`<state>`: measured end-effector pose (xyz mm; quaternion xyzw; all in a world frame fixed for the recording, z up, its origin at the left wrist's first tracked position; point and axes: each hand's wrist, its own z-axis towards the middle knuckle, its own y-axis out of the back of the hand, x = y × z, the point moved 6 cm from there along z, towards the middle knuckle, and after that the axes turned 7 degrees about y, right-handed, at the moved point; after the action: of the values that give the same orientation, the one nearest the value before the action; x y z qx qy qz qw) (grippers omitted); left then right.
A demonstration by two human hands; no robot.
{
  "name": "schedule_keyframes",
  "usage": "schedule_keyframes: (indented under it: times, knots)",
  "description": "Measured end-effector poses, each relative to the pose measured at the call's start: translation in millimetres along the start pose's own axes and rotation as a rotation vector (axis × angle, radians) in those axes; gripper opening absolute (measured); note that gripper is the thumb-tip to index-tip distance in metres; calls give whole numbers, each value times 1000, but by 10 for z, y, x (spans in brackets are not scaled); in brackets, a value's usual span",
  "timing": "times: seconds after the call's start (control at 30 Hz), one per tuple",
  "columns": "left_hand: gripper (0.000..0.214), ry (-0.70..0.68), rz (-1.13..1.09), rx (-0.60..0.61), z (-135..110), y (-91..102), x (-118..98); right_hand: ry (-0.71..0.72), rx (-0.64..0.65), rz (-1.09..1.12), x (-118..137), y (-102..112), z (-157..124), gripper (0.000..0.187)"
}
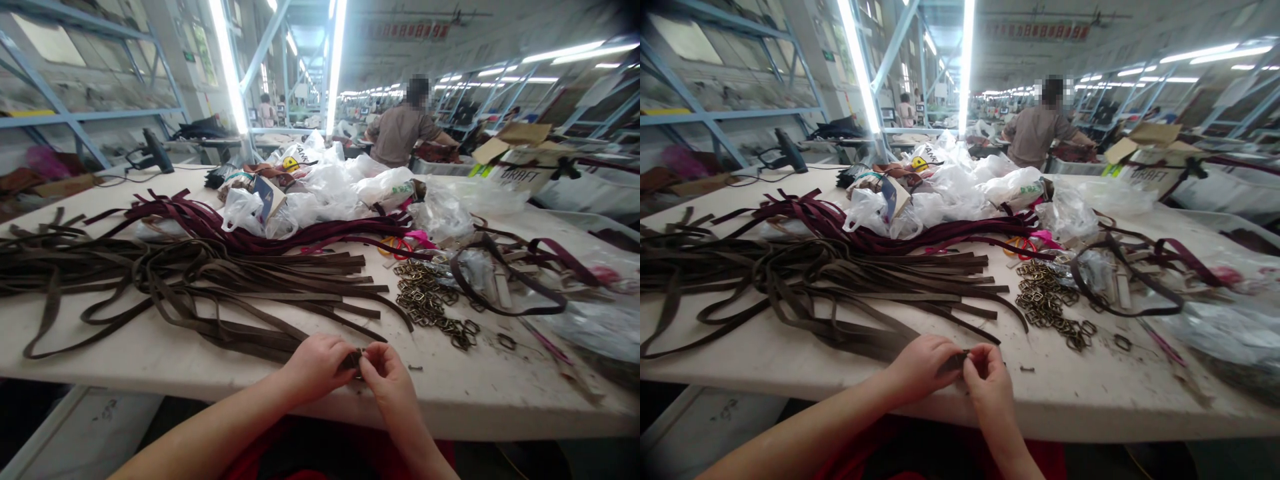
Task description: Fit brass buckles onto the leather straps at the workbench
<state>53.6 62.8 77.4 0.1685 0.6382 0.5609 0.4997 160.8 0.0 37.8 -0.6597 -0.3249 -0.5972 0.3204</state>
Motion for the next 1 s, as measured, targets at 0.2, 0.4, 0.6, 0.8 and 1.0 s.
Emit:
schedule_keyframes:
  times: [0.2, 0.4, 0.6, 0.8, 1.0]
  knots:
    - [18, -55, 106, 42, 144, 26, 109, -8, -98, -37, -216, 290, 92, 29]
    - [31, -5, 77, 10, 399, 255, 233, -82, -160, 45, -228, 439, 122, 31]
    - [25, -165, 94, -6, 308, -36, -262, -191, -120, 242, -190, 270, 78, 37]
    - [15, -142, 157, 42, 323, -248, -228, -152, -200, 214, -251, 325, 34, 33]
    - [39, -52, 55, 93, 524, 73, 265, -89, -118, 68, -196, 504, 75, 28]
